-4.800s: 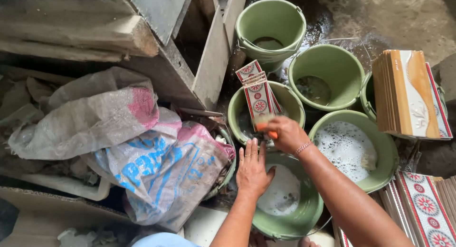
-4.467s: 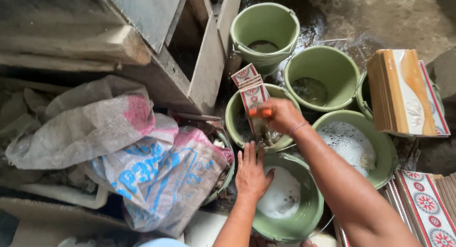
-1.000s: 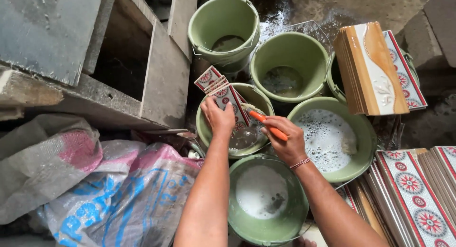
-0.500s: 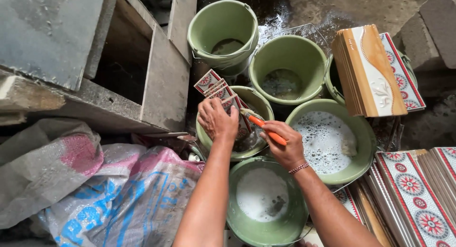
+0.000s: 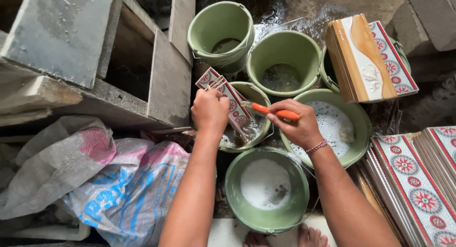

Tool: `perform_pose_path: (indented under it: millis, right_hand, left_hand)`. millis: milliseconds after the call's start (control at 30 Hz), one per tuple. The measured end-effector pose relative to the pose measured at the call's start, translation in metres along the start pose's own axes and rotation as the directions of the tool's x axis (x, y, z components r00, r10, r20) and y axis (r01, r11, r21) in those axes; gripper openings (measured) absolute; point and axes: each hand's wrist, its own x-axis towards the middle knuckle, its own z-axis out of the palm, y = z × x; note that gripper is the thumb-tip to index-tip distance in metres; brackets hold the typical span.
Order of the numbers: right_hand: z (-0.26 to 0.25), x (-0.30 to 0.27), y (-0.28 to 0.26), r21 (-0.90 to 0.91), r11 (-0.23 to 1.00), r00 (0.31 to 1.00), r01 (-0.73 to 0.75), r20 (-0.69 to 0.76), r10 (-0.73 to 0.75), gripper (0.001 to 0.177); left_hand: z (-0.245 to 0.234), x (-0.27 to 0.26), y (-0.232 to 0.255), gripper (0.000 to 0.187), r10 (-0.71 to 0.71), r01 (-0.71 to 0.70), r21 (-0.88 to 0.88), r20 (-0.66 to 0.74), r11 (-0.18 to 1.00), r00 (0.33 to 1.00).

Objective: The person sits on the floor and scrubs a rectangular ceramic tile with a sponge and soapy water. They repeatedly dip the tile into a bucket, scrub both sides, and rinse it before placing it aside.

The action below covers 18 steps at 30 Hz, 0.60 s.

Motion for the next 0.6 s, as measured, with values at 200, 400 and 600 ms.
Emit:
perform_pose_path:
  millis: [200, 400, 600]
  right_hand:
    - [0.011, -0.011, -0.004, -0.023, 0.998, 0.985, -0.058, 0.161, 0.061, 0.013]
    - [0.021, -0.012, 0.01, -0.067, 0.99, 0.952, -0.12, 0.276, 0.134, 0.011]
    - [0.058, 0.011, 0.026, -0.354, 0.927, 0.774, -0.119, 0.552, 0.311, 0.01]
  left_hand:
    - [0.03, 0.053, 0.016, 0.033, -0.155, 0.16, -0.025, 0.153, 0.987, 0.976]
    - [0.044, 0.064, 0.01, 0.053, -0.07, 0.086, -0.076, 0.188, 0.993, 0.98]
    - [0.051, -0.013, -0.033, 0.029, -0.027, -0.001, -0.384, -0.066, 0.923, 0.997]
